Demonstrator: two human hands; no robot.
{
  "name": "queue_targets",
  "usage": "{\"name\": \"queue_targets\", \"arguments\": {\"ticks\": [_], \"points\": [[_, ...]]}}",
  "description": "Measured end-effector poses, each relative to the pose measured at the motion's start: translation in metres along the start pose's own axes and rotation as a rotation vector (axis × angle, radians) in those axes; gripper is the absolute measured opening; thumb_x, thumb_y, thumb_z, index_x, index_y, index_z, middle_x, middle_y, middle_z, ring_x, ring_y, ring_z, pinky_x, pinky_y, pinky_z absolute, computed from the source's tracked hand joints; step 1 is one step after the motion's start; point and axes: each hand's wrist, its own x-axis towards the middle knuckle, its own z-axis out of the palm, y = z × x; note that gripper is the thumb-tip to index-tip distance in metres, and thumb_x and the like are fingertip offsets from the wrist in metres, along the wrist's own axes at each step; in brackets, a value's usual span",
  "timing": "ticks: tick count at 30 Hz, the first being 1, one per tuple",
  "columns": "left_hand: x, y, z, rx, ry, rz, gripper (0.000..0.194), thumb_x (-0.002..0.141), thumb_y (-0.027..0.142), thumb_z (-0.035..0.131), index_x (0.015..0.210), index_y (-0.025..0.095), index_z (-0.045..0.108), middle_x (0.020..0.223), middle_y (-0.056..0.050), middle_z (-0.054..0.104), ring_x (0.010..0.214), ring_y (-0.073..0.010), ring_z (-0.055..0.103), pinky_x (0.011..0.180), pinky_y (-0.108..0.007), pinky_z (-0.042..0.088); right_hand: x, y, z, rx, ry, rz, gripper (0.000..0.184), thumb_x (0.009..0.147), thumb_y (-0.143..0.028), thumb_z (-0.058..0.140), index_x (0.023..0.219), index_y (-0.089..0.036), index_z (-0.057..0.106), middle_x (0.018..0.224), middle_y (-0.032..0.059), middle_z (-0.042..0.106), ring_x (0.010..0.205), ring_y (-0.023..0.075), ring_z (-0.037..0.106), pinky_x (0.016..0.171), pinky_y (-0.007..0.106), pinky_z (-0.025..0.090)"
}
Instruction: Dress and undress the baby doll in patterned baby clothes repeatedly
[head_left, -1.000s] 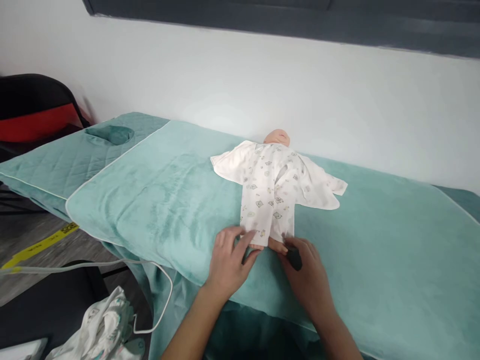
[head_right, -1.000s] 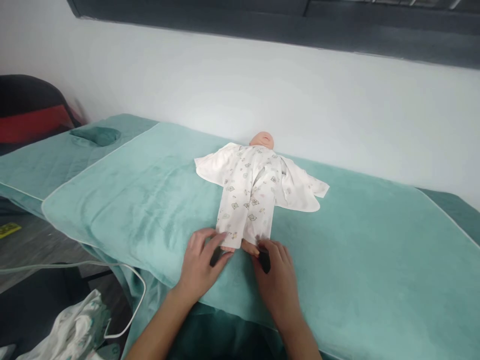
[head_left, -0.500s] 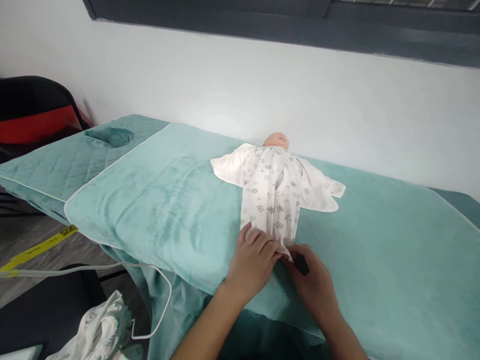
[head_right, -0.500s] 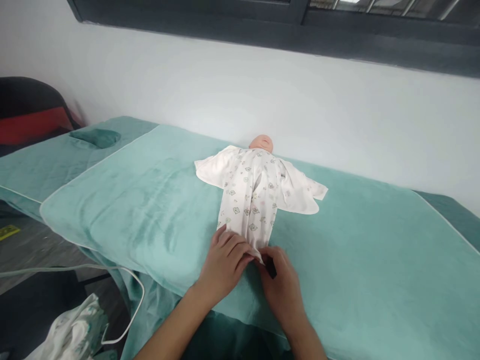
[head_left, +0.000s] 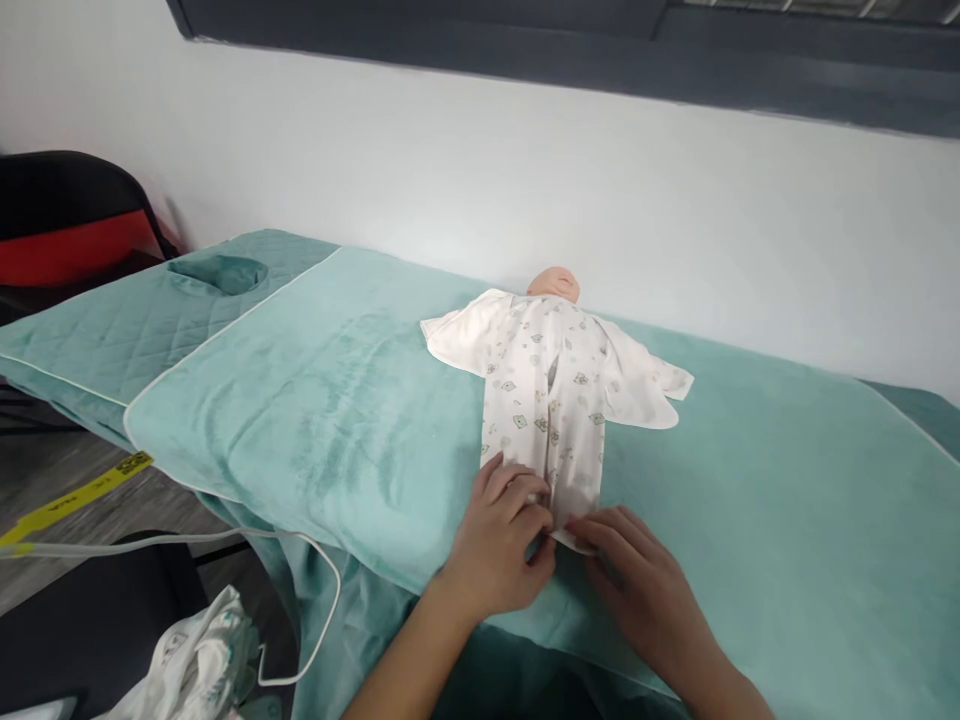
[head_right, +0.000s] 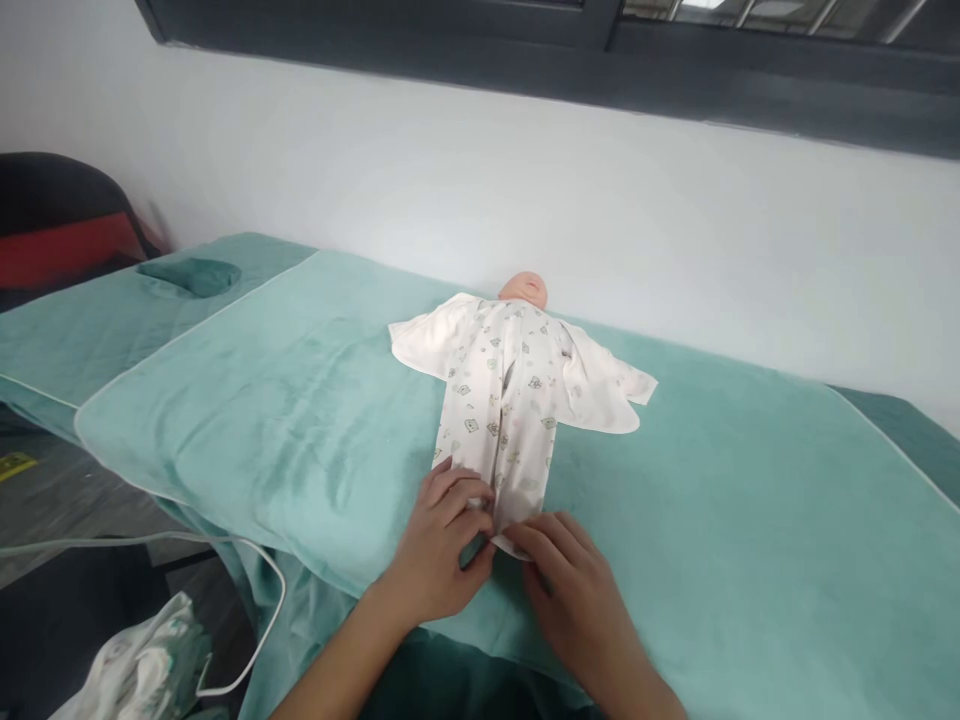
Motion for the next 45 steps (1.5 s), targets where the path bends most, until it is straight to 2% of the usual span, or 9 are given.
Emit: {"name": "queue_targets", "arguments": {"ticks": [5,10,16,19,22,25,29,34,45], "points": [[0.002,-0.002,-0.004,-0.085,0.029,0.004,0.010,0.080,0.020,0.063,0.085,0.021,0.054,0.109,-0.005,0.064,0.116,-0.0222,0.052,0.113,-0.051,0.033,-0.004,0.004,-0.008,0.032,-0.012,-0.012,0.019,0.093,-0.017,0.058,0.110,-0.026,0.059,0.101,0.0037,0.068,0.092,0.0176,0.063,0.078,0.030,0.053],[-0.002,-0.004,-0.002,-0.248,0.154,-0.057,0.012,0.084,0.014,0.059,0.080,0.020,0.050,0.111,-0.007,0.063,0.113,-0.0212,0.053,0.102,-0.045,0.043,0.007,0.000,-0.028,0.010,0.135,0.000,0.014,0.093,-0.016,0.058,0.103,-0.025,0.061,0.088,0.0002,0.071,0.076,0.0135,0.065,0.067,0.024,0.051],[0.014,-0.036,-0.012,-0.355,0.350,-0.427,0.008,0.093,0.017,0.050,0.087,0.022,0.054,0.104,-0.005,0.061,0.100,-0.0168,0.061,0.088,-0.034,0.051,0.027,0.033,-0.024,-0.017,0.248,0.249,0.009,0.094,-0.030,0.056,0.096,-0.025,0.063,0.091,0.0008,0.071,0.077,0.0160,0.068,0.067,0.026,0.053],[0.041,-0.074,-0.023,-0.037,0.257,-0.475,0.019,0.088,0.016,0.054,0.106,0.021,0.058,0.113,-0.009,0.061,0.110,-0.0223,0.057,0.095,-0.040,0.049,0.042,0.077,-0.012,-0.155,0.269,0.365,0.021,0.093,-0.031,0.053,0.110,-0.022,0.062,0.109,0.0071,0.069,0.096,0.0241,0.067,0.081,0.037,0.054],[0.071,-0.108,-0.026,0.336,0.053,-0.426,0.033,0.085,0.015,0.055,0.117,0.019,0.059,0.125,-0.012,0.059,0.122,-0.0300,0.049,0.101,-0.048,0.044,0.063,0.114,-0.001,-0.327,0.180,0.251,0.032,0.092,-0.025,0.047,0.121,-0.018,0.061,0.127,0.0129,0.063,0.119,0.0304,0.056,0.099,0.046,0.047],[0.095,-0.126,-0.019,0.511,-0.119,-0.296,0.031,0.090,0.021,0.050,0.119,0.020,0.061,0.133,-0.010,0.057,0.133,-0.0316,0.040,0.106,-0.051,0.039,0.084,0.132,0.007,-0.358,0.084,0.108,0.031,0.092,-0.018,0.045,0.115,-0.018,0.066,0.123,0.0126,0.065,0.116,0.0281,0.056,0.100,0.043,0.046],[0.112,-0.134,-0.009,0.577,-0.232,-0.157,0.034,0.094,0.017,0.040,0.118,0.017,0.064,0.131,-0.010,0.060,0.138,-0.0278,0.037,0.114,-0.050,0.030,0.101,0.136,0.014,-0.423,0.025,0.030,0.028,0.091,-0.019,0.047,0.103,-0.019,0.072,0.106,0.0120,0.068,0.106,0.0281,0.057,0.100,0.044,0.044],[0.115,-0.136,-0.007,0.558,-0.286,-0.052,0.033,0.092,0.018,0.044,0.116,0.020,0.067,0.126,-0.010,0.063,0.135,-0.0264,0.040,0.116,-0.050,0.026,0.105,0.131,0.016,-0.487,0.081,0.092,0.027,0.093,-0.021,0.044,0.102,-0.016,0.069,0.099,0.0133,0.064,0.099,0.0286,0.055,0.097,0.045,0.043],[0.115,-0.134,-0.008,0.527,-0.288,-0.123,0.027,0.091,0.020,0.049,0.109,0.020,0.070,0.120,-0.012,0.062,0.123,-0.0268,0.046,0.100,-0.042,0.038,0.074,0.099,0.009,-0.391,0.015,0.200,0.018,0.091,-0.018,0.043,0.074,-0.021,0.048,0.076,0.0073,0.056,0.074,0.0221,0.049,0.067,0.032,0.036]]}}
